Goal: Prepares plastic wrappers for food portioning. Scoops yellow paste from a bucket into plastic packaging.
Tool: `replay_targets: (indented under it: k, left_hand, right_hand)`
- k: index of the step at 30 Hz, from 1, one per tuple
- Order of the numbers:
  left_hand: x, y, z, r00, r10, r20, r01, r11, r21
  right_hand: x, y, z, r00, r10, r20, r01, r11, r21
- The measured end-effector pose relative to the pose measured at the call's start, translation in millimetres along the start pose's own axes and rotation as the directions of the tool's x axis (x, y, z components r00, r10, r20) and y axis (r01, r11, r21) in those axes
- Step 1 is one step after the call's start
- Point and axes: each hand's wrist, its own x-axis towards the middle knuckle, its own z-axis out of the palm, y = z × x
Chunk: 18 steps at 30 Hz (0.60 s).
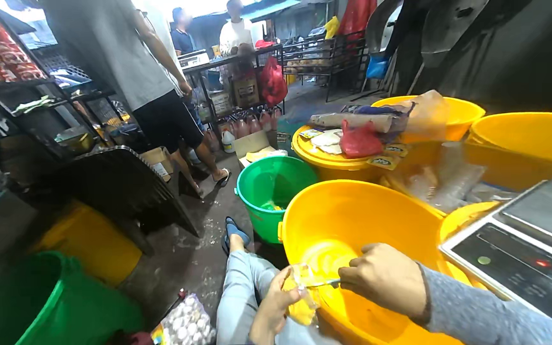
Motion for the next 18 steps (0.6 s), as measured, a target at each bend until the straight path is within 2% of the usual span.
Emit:
replay_targets:
  k: [4,7,9,12,14,16,17,18]
  left_hand:
    - [13.8,2.3,-2.8,0.997,0.072,-0.008,-0.072,0.997,0.01]
    - [19.7,7.0,2.8,0.986,0.14,-0.086,-0.14,0.99,0.006]
    - [22.4,12.1,6.6,0.974,0.151,-0.168,-0.16,0.986,-0.041]
    - [31.3,10.9,-2.9,0.948,0.116,-0.295,-0.184,0.96,-0.212]
    - [37.9,6.7,-17.0,0.948,0.083,-0.309,-0.187,0.927,-0.324]
    - [41.7,2.5,-28.5,0.944,0.068,-0.324,-0.2,0.897,-0.395]
    - [42.8,-0.4,-34.4,0.947,0.065,-0.314,-0.198,0.889,-0.413]
    - [43.7,-1.9,-39.2,0.951,0.069,-0.301,-0.192,0.897,-0.399]
  right_hand:
    - [-1.0,0.0,0.1,0.995,0.034,-0.094,-0.038,0.999,-0.034]
    - [-1.8,2.8,-25.3,0.993,0.085,-0.086,-0.084,0.996,0.017]
    - [-1.3,12.6,-48.1,0.987,0.155,-0.044,-0.15,0.984,0.091]
    - [-2.4,36.3,-74.0,0.957,0.279,0.078,-0.29,0.929,0.229]
    - [-2.4,61.3,-80.6,0.929,0.341,0.145,-0.37,0.861,0.348]
    - [3.6,88.3,-76.0,0.863,0.434,0.258,-0.504,0.77,0.392]
    - [9.6,100.9,-68.7,0.803,0.484,0.347,-0.59,0.729,0.348]
    - [19.0,112.7,-58.9,0.708,0.533,0.464,-0.685,0.677,0.268]
